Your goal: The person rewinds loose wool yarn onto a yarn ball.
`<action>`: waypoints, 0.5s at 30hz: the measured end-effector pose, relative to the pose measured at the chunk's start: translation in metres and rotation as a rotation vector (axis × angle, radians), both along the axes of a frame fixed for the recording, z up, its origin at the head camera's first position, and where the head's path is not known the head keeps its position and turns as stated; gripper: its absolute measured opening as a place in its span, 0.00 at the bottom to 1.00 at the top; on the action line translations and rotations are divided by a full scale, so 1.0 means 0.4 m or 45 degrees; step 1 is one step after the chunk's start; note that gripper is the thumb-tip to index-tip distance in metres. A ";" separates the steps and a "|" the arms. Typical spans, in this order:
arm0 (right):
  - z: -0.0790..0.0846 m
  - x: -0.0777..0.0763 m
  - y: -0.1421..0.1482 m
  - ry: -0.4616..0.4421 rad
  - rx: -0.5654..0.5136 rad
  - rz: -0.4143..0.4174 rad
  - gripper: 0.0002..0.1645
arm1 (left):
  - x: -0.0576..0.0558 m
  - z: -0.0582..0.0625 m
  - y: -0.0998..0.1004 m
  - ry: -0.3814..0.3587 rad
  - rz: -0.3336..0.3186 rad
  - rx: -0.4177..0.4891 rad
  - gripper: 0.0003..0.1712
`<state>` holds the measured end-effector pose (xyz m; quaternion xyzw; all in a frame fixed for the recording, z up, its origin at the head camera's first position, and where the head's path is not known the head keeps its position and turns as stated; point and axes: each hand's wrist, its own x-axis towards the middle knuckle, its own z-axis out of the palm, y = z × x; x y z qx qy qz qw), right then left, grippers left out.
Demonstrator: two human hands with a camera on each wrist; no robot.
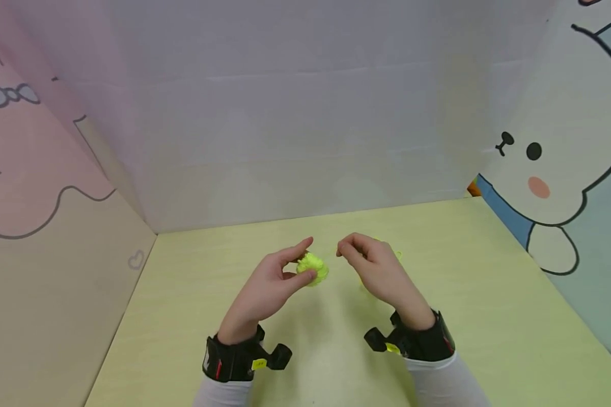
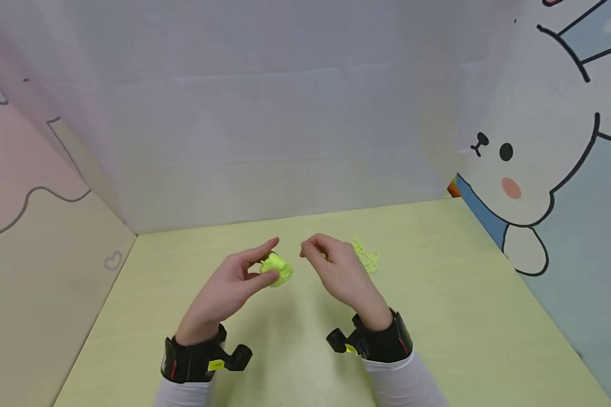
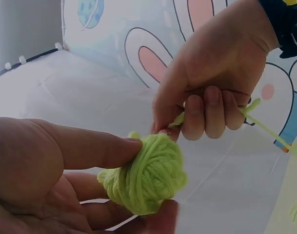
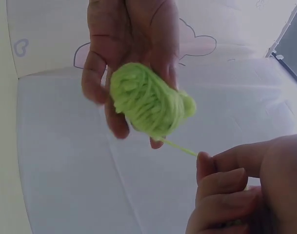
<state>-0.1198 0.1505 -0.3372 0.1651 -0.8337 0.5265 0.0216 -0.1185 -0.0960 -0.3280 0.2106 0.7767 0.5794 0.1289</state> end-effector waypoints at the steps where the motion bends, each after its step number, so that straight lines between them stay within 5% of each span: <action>1: 0.003 0.002 -0.001 0.010 -0.008 -0.006 0.16 | 0.000 -0.002 0.002 0.013 0.000 -0.021 0.38; 7: 0.012 0.016 -0.012 0.058 -0.014 0.005 0.15 | 0.002 -0.010 0.014 0.048 0.037 -0.085 0.39; 15: 0.014 0.041 -0.027 0.118 0.013 0.073 0.13 | -0.002 -0.014 0.028 0.119 0.213 -0.116 0.35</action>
